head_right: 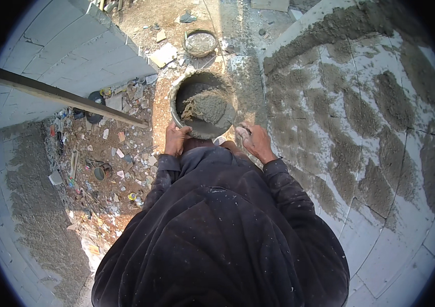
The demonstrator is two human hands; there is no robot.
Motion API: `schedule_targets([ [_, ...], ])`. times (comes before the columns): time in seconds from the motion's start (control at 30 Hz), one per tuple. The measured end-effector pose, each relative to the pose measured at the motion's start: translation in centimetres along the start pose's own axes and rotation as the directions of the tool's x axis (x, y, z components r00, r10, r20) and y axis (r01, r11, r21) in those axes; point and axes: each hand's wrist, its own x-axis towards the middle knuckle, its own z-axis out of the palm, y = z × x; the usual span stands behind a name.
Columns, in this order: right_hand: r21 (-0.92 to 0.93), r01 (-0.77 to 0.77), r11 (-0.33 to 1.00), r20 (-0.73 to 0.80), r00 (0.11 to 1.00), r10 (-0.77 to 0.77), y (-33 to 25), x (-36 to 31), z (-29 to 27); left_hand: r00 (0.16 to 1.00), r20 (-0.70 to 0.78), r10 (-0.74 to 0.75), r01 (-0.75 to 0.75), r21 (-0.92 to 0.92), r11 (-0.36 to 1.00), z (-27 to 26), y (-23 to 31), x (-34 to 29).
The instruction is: The person applies mortar onto a concrete block wall using a trowel and a bucket, then smooths and levels the applied mortar using a wooden board.
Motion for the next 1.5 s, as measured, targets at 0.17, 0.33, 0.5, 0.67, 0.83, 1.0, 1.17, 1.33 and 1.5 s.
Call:
schedule_targets([
  [0.17,0.054,0.15,0.987,-0.193,0.972,-0.137,-6.5,2.9,-7.9,0.992,0.019,-0.121,0.123,-0.158,0.98,4.1,-0.6,3.4],
  [0.33,-0.144,0.671,0.727,-0.271,0.68,-0.681,-23.5,6.2,-17.6,0.995,-0.049,-0.087,0.083,-0.076,0.994,-0.5,-1.9,3.1],
  [0.5,-0.226,0.857,0.464,-0.244,0.411,-0.878,-40.5,1.0,-33.1,0.998,0.059,-0.003,-0.008,0.193,0.981,1.0,-1.7,3.4],
  [0.67,-0.152,0.944,0.294,-0.264,0.248,-0.932,-48.3,-3.5,-45.3,0.997,0.032,0.065,-0.072,0.316,0.946,1.2,-0.4,5.5],
  [0.83,0.18,0.899,0.399,-0.563,0.427,-0.708,-44.7,-2.8,-64.8,0.992,0.012,0.126,-0.118,0.455,0.882,0.6,-0.1,5.7],
  [1.0,-0.525,-0.398,0.753,-0.631,-0.411,-0.657,-33.1,-1.3,-71.6,0.964,0.055,0.259,-0.231,0.651,0.723,1.0,-2.4,5.0],
  [1.17,-0.405,0.163,0.9,-0.868,0.24,-0.434,-26.2,2.9,-44.8,0.982,-0.026,0.185,-0.174,0.235,0.956,-2.0,-2.4,7.4],
  [1.33,-0.506,0.205,0.838,-0.159,0.933,-0.324,-7.5,4.9,-17.1,0.994,-0.019,0.11,-0.103,0.222,0.97,0.5,-3.0,4.2],
  [1.5,-0.491,0.167,0.855,0.158,0.982,-0.101,-1.8,4.5,7.7,0.998,0.045,0.045,-0.05,0.119,0.992,0.4,-4.2,-0.6],
])
